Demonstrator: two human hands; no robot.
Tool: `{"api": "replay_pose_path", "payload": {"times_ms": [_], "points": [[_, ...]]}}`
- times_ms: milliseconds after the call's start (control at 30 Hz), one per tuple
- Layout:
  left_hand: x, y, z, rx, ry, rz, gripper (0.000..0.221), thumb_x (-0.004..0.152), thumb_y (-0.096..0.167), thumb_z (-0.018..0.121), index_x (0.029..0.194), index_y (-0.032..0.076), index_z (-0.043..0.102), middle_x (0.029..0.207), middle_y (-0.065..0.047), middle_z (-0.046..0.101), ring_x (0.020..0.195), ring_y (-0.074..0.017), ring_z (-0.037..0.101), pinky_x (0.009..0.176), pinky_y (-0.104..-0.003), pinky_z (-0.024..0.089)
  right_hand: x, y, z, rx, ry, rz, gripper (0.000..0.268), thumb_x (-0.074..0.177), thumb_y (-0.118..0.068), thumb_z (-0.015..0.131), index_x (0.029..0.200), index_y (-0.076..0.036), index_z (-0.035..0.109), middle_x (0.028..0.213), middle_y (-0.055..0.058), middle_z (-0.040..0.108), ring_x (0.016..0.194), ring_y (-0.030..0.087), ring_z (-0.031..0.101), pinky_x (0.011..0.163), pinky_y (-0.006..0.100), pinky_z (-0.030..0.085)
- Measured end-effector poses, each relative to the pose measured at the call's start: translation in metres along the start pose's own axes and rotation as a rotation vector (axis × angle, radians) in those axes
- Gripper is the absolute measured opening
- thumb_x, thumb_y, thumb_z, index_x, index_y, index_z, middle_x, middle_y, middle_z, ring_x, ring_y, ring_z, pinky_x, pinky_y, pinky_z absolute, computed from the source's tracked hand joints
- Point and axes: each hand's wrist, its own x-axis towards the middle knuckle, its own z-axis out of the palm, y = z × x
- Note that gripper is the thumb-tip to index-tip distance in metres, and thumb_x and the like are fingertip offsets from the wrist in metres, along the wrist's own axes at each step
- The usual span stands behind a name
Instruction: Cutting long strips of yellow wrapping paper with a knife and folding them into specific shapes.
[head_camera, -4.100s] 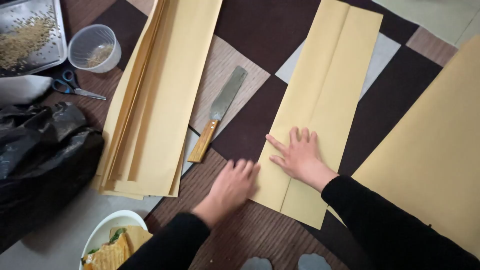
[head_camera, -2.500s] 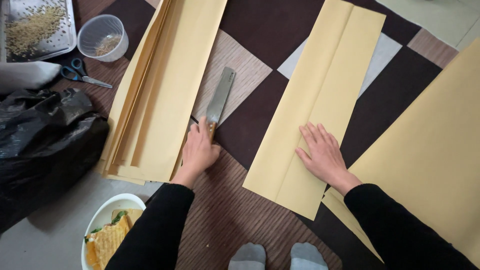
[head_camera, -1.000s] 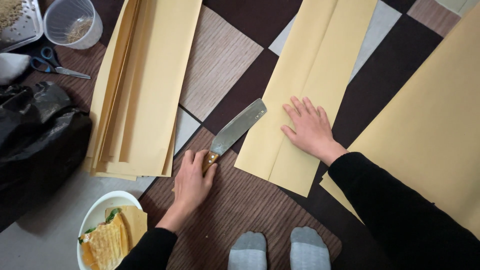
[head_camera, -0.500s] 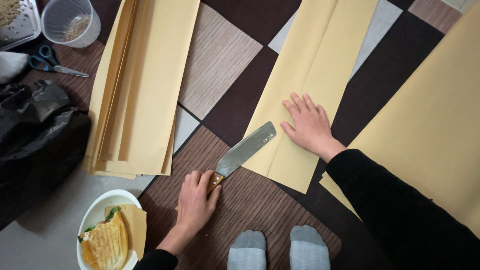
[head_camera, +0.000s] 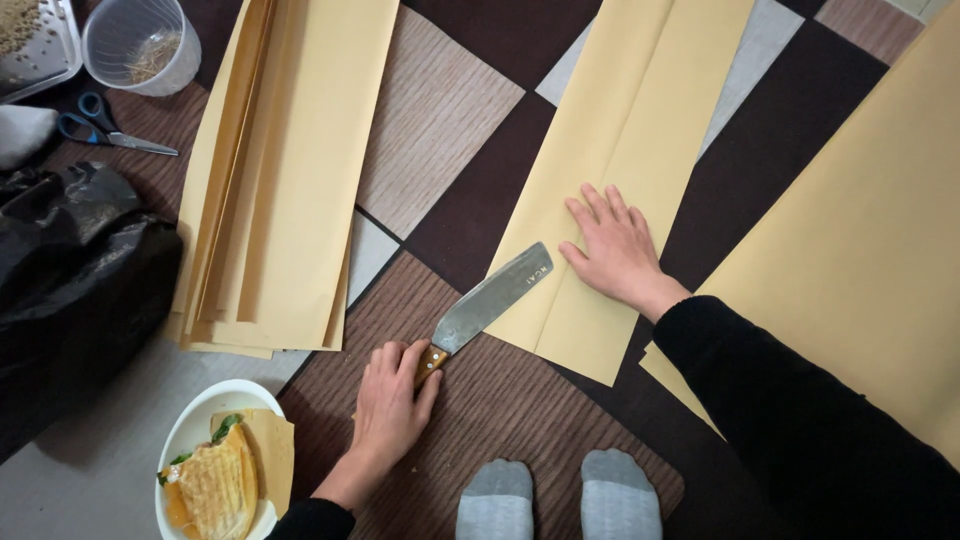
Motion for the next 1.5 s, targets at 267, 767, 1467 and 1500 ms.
{"api": "replay_pose_path", "payload": {"times_ms": [267, 767, 1467, 1500], "points": [[0.001, -0.001, 0.001, 0.0, -0.018, -0.009, 0.053, 0.103, 0.032, 0.076, 0.148, 0.007, 0.066, 0.12, -0.01, 0.061, 0.1, -0.0248, 0.061, 0.087, -0.039, 0.056, 0.001, -0.002, -0.002, 0.0, -0.002, -0.017, 0.08, 0.107, -0.049, 0.058, 0.173, -0.007, 0.042, 0.187, 0.025, 0.024, 0.173, 0.05, 0.014, 0.134, 0.068, 0.022], [0.043, -0.002, -0.019, -0.08, 0.258, -0.025, 0.045, 0.104, 0.04, 0.078, 0.136, 0.009, 0.071, 0.116, -0.009, 0.065, 0.103, -0.0287, 0.066, 0.09, -0.042, 0.055, 0.004, 0.008, -0.004, 0.252, 0.338, -0.007, 0.054, 0.11, -0.038, 0.066, 0.154, -0.007, 0.064, 0.163, 0.021, 0.058, 0.157, 0.043, 0.052, 0.125, 0.06, 0.045], [0.002, -0.008, 0.014, 0.038, 0.087, -0.021, 0.066, 0.103, 0.054, 0.078, 0.144, 0.005, 0.061, 0.123, -0.01, 0.062, 0.102, -0.0272, 0.059, 0.088, -0.041, 0.051, -0.007, 0.0, 0.013, 0.085, 0.174, -0.058, 0.062, 0.105, -0.046, 0.063, 0.156, -0.011, 0.062, 0.177, 0.018, 0.046, 0.17, 0.037, 0.037, 0.137, 0.057, 0.031], [0.0, -0.01, 0.017, 0.069, 0.05, -0.049, 0.064, 0.104, 0.052, 0.077, 0.145, 0.006, 0.06, 0.12, -0.009, 0.061, 0.099, -0.0248, 0.058, 0.086, -0.039, 0.051, -0.007, 0.002, 0.015, 0.067, 0.163, -0.067, 0.063, 0.104, -0.047, 0.063, 0.156, -0.011, 0.062, 0.178, 0.02, 0.044, 0.17, 0.038, 0.036, 0.137, 0.058, 0.031]]}}
